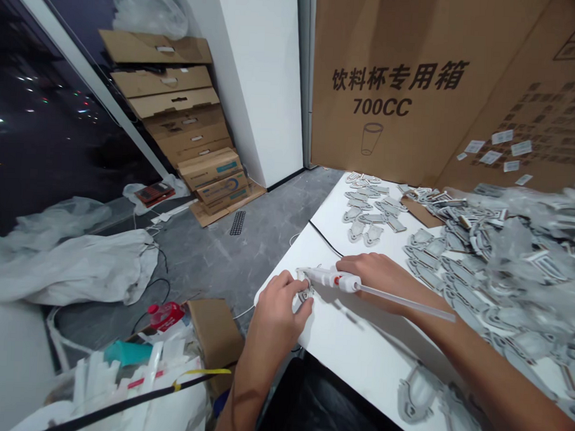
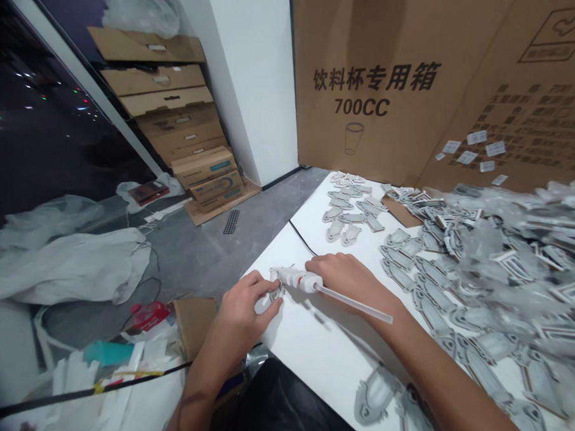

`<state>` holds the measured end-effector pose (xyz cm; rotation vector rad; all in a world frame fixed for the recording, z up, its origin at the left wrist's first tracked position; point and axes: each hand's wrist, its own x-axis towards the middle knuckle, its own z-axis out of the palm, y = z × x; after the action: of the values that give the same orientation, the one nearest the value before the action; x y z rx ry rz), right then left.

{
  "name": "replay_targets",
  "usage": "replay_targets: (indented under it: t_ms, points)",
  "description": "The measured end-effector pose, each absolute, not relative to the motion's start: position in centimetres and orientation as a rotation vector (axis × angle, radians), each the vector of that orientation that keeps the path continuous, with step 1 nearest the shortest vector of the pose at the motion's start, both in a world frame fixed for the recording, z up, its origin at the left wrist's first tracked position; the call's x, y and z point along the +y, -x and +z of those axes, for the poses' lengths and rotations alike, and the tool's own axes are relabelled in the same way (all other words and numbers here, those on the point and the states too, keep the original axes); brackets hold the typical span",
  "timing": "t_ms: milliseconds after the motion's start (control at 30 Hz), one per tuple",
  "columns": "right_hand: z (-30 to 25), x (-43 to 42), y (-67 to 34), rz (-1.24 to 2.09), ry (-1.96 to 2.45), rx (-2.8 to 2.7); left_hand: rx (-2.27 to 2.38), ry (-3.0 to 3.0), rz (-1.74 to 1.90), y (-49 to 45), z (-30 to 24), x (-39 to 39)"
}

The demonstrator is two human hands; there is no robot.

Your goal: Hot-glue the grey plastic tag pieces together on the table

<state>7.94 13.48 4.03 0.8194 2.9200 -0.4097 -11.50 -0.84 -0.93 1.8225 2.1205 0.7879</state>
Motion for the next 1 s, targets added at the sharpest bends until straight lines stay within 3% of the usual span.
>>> replay_targets:
  t_ms: [1000]
  points:
    - [4.18, 13.06, -7.47, -0.356, -0.981, 2.828, 2.171, -1.782, 0.720, 10.90, -0.62, -0.88]
